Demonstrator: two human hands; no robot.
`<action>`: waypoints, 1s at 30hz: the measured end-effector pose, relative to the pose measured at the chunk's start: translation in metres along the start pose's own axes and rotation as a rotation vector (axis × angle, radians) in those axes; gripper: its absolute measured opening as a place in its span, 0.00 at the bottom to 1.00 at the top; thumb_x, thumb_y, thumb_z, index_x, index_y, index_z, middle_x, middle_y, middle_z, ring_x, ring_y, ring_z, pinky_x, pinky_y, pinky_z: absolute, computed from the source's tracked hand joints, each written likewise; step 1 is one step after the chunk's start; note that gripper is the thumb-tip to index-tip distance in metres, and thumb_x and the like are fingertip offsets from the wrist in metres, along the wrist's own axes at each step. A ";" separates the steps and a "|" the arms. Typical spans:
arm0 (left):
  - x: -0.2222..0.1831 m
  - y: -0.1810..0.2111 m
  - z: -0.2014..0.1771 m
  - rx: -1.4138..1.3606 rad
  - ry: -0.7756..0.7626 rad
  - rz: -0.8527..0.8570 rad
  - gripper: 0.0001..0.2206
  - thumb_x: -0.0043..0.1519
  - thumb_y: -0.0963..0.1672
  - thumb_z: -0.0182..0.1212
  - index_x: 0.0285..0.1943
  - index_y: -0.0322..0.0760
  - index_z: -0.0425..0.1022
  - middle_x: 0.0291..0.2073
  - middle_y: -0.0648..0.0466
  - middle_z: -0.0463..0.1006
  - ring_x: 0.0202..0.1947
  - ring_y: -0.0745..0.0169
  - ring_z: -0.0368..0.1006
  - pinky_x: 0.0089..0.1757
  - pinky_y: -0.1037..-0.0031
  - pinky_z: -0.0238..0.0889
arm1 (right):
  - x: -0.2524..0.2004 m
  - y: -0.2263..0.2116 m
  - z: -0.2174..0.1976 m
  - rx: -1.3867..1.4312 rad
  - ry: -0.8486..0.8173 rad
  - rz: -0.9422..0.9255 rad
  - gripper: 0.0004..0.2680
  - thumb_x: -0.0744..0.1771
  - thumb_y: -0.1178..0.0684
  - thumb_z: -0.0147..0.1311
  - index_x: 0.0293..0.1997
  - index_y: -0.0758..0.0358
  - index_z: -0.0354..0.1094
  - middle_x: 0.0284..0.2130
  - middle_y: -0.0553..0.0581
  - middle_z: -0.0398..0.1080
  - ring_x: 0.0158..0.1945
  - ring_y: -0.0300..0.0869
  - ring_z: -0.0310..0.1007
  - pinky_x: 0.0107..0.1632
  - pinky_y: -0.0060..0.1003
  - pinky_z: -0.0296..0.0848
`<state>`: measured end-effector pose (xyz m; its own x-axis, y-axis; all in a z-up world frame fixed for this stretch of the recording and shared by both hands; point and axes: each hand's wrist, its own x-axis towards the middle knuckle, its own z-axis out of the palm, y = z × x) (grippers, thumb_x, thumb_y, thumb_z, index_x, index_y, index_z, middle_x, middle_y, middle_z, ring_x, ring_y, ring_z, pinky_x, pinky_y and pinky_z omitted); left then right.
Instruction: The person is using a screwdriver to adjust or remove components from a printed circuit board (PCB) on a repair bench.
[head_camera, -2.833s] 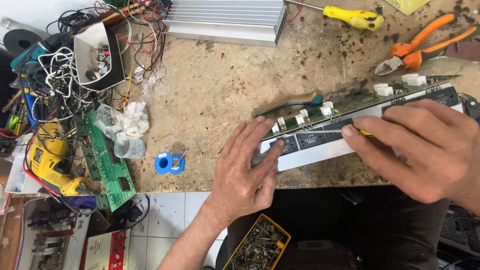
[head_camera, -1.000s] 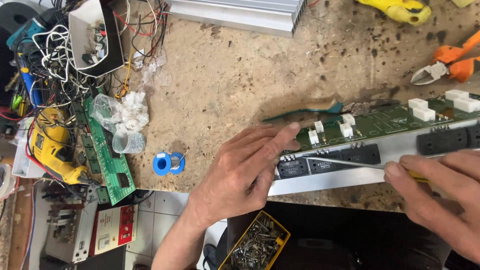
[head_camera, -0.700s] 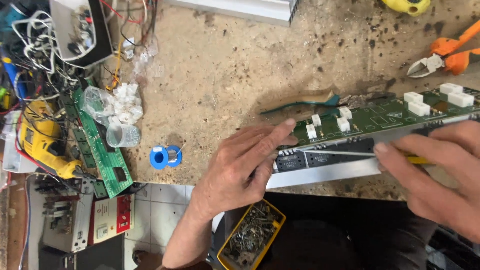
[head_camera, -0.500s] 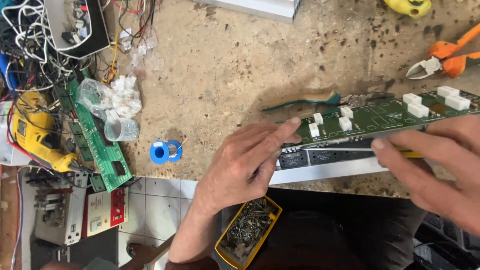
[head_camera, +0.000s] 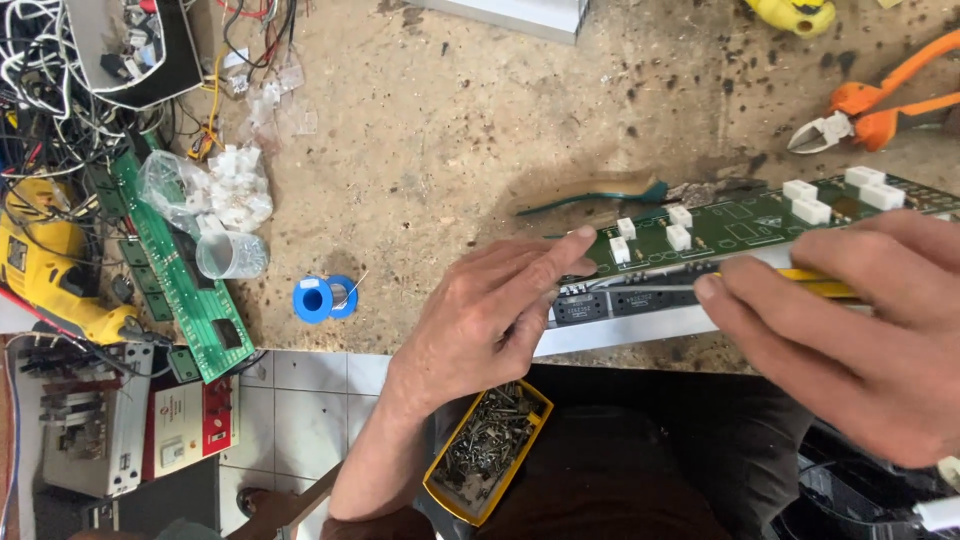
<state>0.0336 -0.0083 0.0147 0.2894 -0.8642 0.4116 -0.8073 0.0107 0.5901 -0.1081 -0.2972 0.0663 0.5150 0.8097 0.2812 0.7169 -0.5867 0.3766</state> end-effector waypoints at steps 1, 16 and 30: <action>0.000 -0.001 0.000 0.003 0.001 0.000 0.27 0.68 0.32 0.47 0.78 0.36 0.54 0.56 0.49 0.83 0.54 0.47 0.83 0.55 0.57 0.78 | 0.004 0.000 0.000 0.020 0.052 0.020 0.09 0.67 0.65 0.52 0.49 0.81 0.75 0.41 0.70 0.76 0.32 0.60 0.70 0.24 0.49 0.70; -0.001 -0.004 0.004 -0.006 0.031 0.024 0.29 0.66 0.32 0.47 0.78 0.36 0.55 0.55 0.49 0.83 0.52 0.47 0.83 0.56 0.57 0.78 | 0.038 -0.026 -0.019 -0.096 0.076 0.211 0.05 0.68 0.58 0.60 0.33 0.65 0.79 0.34 0.60 0.79 0.28 0.51 0.71 0.25 0.39 0.66; -0.003 -0.007 0.006 -0.006 0.034 0.021 0.31 0.64 0.32 0.48 0.79 0.39 0.53 0.56 0.51 0.83 0.51 0.50 0.82 0.56 0.57 0.78 | 0.012 -0.039 0.005 -0.127 0.231 0.075 0.05 0.69 0.57 0.62 0.35 0.67 0.79 0.39 0.60 0.79 0.32 0.46 0.65 0.35 0.40 0.59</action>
<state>0.0354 -0.0087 0.0046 0.2896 -0.8460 0.4476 -0.8103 0.0322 0.5852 -0.1275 -0.2642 0.0506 0.4329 0.7496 0.5007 0.6085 -0.6528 0.4512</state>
